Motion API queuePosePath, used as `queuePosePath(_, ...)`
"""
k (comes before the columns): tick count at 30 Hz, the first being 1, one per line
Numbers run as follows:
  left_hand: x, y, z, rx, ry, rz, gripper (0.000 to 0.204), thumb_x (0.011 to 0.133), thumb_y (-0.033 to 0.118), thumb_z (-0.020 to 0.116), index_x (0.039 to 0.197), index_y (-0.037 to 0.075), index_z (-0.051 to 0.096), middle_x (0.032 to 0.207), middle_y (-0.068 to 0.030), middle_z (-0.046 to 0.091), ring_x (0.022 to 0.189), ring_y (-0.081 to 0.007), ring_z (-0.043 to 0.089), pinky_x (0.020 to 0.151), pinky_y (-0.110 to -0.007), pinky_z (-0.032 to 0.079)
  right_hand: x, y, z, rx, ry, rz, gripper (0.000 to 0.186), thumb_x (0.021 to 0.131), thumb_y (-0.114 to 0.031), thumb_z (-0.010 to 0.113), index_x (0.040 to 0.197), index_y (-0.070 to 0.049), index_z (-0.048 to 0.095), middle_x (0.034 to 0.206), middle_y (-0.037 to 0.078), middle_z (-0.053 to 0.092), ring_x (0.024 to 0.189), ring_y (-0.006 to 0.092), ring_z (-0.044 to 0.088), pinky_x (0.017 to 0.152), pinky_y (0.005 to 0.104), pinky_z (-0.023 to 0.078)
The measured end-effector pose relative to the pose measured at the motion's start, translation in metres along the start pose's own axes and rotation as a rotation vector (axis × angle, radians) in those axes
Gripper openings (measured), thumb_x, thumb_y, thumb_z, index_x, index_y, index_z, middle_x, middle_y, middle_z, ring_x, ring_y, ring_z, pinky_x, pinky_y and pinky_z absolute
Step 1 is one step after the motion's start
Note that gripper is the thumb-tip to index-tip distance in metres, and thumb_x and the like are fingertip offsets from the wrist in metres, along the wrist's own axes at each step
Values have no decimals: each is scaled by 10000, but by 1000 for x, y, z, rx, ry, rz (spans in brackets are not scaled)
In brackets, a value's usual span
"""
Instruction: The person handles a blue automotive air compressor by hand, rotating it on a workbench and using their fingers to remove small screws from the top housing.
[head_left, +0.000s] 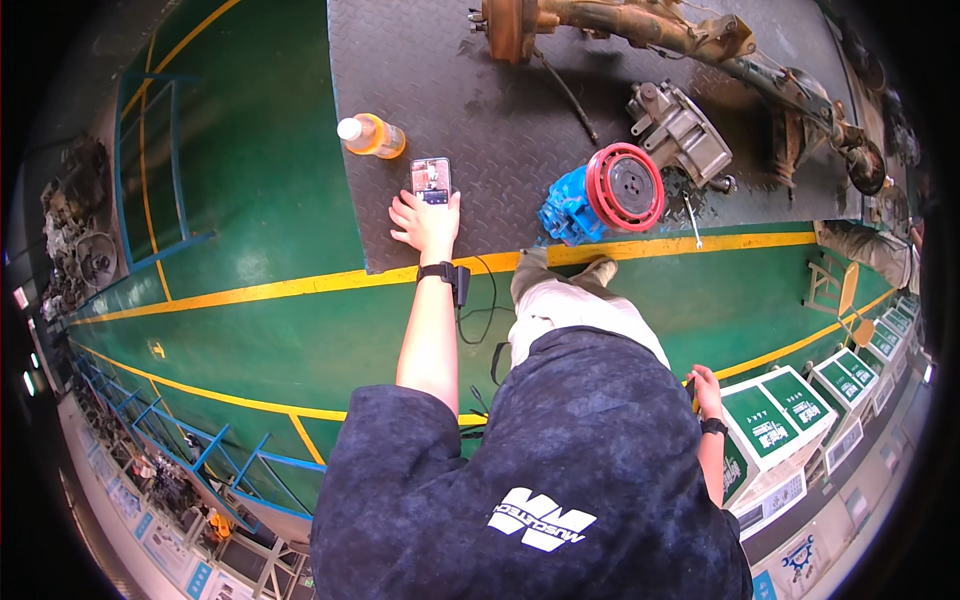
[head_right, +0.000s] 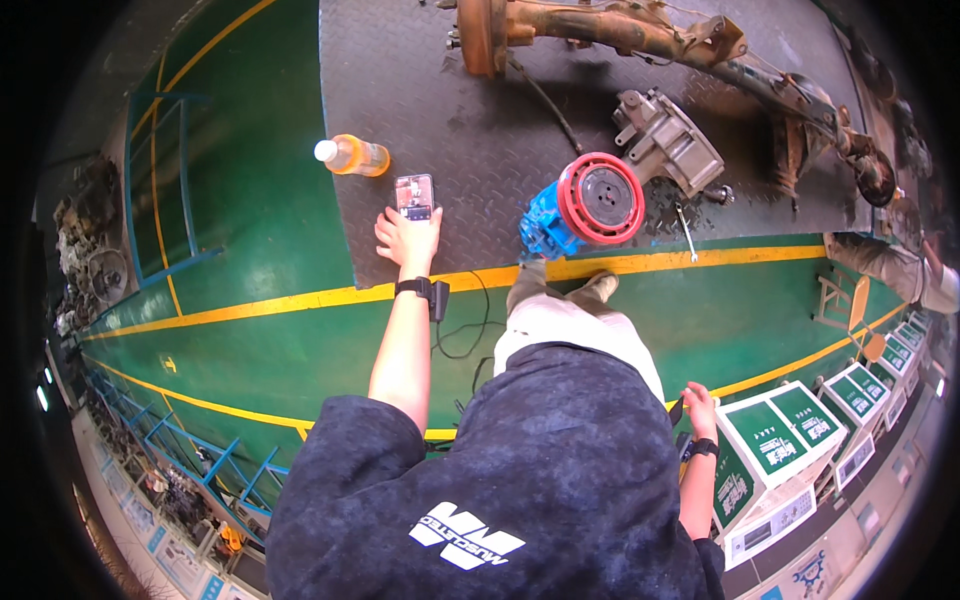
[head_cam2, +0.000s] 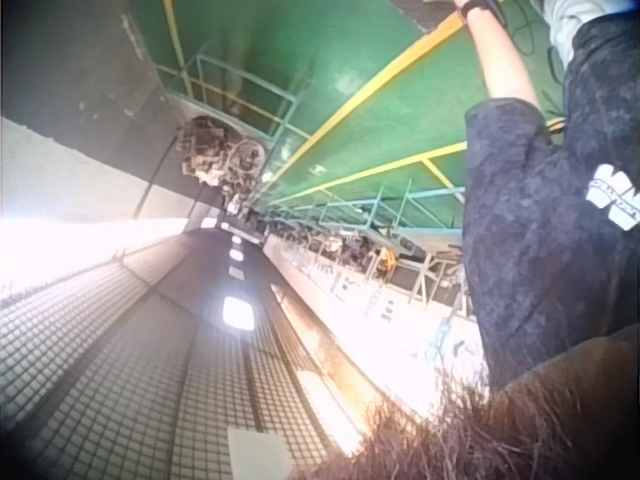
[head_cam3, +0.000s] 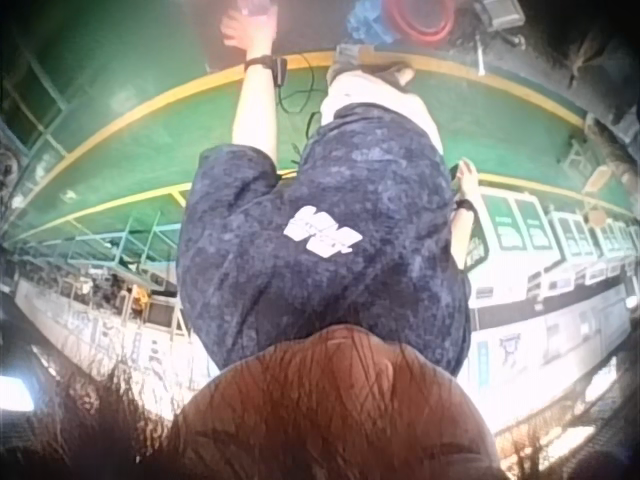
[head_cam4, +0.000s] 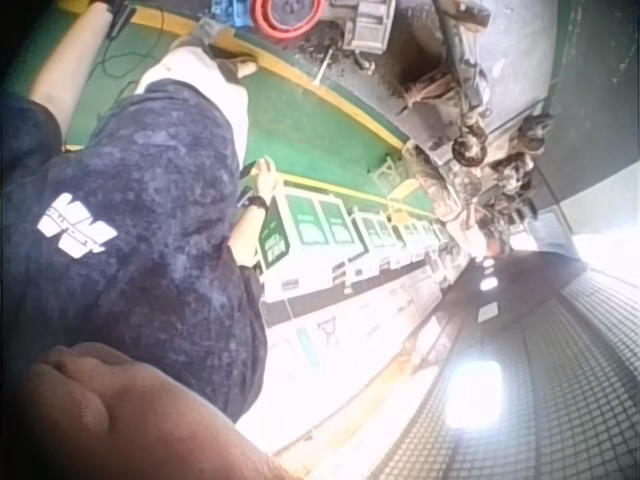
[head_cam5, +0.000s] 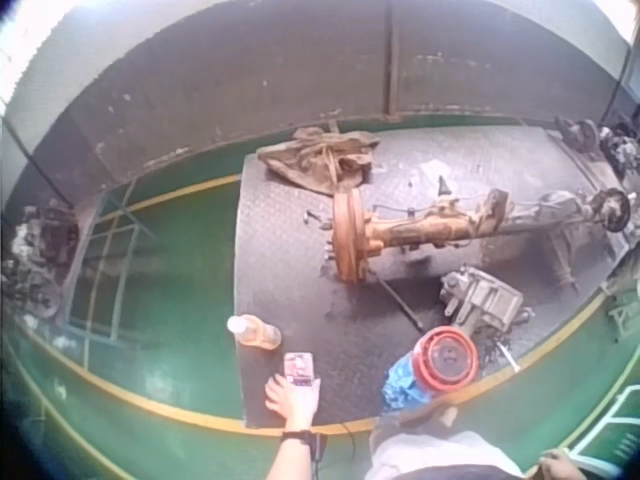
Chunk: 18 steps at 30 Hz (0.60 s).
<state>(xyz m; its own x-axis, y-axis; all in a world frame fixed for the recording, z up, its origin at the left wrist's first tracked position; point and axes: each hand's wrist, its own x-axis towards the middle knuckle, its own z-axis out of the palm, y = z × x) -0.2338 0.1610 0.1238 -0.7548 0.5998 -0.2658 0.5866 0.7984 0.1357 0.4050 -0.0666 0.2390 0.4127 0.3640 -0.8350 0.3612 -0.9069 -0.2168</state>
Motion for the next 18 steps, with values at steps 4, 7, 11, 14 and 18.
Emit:
queuePosePath(4,2,10,2,39,97,79,938,695,551,818,1366,22,431,1395,-189,444,1313,-344,410,1040,-574,347,5,-5,-1,28,15,-52,304,981,-199,591,1266,-91,598,1048,39,682,885,117,613,743,265,469)
queuePosePath(7,6,15,3,35,123,62,903,719,510,813,1382,30,431,1355,-188,479,1228,-344,476,1001,-514,387,7,-20,-5,4,-19,-41,375,952,-263,610,1294,-111,591,1106,50,691,987,151,605,823,324,453)
queuePosePath(11,10,15,7,0,123,59,906,726,489,810,1399,24,420,1340,-191,486,1218,-347,486,996,-497,402,4,-42,-5,-38,-16,-96,368,956,-246,612,1288,-91,590,1103,54,690,971,156,619,820,307,462)
queuePosePath(14,10,16,8,-1,146,82,889,739,445,805,1416,26,410,1327,-192,494,1205,-351,495,988,-491,418,4,-50,-6,-47,-5,-132,371,958,-247,616,1289,-82,589,1103,58,689,970,155,622,824,303,466)
queuePosePath(18,10,18,8,-25,160,135,875,743,395,803,1432,48,390,1309,-202,505,1202,-370,502,990,-517,420,9,-52,-6,-48,-10,-153,376,961,-260,626,1288,-77,591,1086,56,691,961,151,619,830,304,467)
